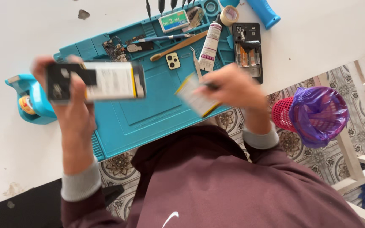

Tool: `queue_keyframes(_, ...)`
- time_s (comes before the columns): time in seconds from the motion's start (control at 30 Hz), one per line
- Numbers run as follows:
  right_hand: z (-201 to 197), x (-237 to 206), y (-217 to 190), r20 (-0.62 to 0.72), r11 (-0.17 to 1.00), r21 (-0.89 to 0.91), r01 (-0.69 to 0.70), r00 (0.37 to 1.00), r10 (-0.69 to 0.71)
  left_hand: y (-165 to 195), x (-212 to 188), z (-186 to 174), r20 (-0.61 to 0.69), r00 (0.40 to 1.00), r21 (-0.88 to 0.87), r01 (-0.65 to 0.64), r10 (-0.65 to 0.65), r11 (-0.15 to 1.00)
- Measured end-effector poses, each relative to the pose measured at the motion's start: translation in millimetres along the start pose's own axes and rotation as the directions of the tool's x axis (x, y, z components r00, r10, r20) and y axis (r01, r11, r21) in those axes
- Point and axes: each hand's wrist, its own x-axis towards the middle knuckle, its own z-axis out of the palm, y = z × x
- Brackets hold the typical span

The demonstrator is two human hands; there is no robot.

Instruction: The person uses a screwdriver to remove screws from the back of a disassembled smartphone. They then use a prying tool to separate the back cover from the phone's frame. The person continues to unscrew internal components and carefully lifts the back cover away.

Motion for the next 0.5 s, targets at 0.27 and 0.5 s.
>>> queue_keyframes(0.27,-57.6,-44.9,93.3,-0.528,0.9,0.317,-0.298,0.733,0.428,-18.6,-53.0,23.2,-0.125,0.98,0.177,0.172,-0.151,0.969)
queue_keyframes(0.5,-44.1,-23.2,120.9,-0.567,0.864,0.444,-0.238,0.672,0.476,-27.2,-48.3,33.4,-0.164,0.971,0.301,0.217,-0.174,0.928)
